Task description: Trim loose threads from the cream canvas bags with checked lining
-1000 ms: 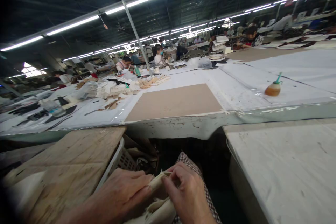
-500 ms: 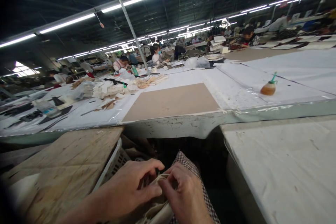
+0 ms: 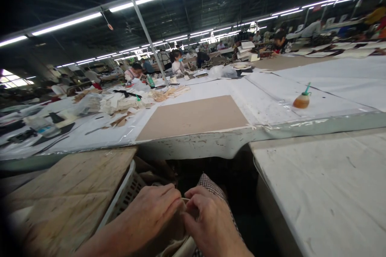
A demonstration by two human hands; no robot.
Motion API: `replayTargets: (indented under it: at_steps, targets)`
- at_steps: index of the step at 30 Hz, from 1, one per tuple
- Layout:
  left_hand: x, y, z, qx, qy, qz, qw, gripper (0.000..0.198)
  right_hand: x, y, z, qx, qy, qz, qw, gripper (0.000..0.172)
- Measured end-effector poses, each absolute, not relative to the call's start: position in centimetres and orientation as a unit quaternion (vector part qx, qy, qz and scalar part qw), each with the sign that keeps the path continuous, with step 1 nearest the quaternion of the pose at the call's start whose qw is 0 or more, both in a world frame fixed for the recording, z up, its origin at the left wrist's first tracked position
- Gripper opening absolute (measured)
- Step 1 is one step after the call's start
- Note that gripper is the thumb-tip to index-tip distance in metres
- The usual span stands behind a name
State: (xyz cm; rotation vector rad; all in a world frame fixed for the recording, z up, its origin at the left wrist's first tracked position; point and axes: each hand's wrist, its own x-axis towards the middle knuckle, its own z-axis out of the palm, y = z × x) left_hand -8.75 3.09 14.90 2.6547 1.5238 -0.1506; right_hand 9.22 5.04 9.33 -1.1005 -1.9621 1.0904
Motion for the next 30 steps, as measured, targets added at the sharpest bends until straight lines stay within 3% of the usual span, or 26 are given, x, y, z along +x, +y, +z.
replayTargets:
  at_steps: [4, 13, 24, 30]
  targets:
    - [-8.6, 3.0, 15.0, 0.866, 0.496, -0.045, 0.039, 0.023, 9.4, 4.7, 9.1, -0.43, -0.745, 0.404, 0.311, 0.012]
    - [-8.7, 2.4, 14.9, 0.829, 0.549, 0.007, 0.108, 0.021, 8.9, 3.5, 7.2, -0.454, -0.694, 0.364, 0.423, 0.022]
    - [-9.0, 3.4, 15.1, 0.768, 0.578, 0.11, 0.252, 0.015, 9.0, 3.4, 7.3, -0.449, -0.699, 0.36, 0.425, 0.019]
    - [-8.7, 3.6, 15.1, 0.769, 0.571, 0.126, 0.257, 0.017, 8.9, 3.2, 7.5, -0.45, -0.708, 0.354, 0.413, 0.017]
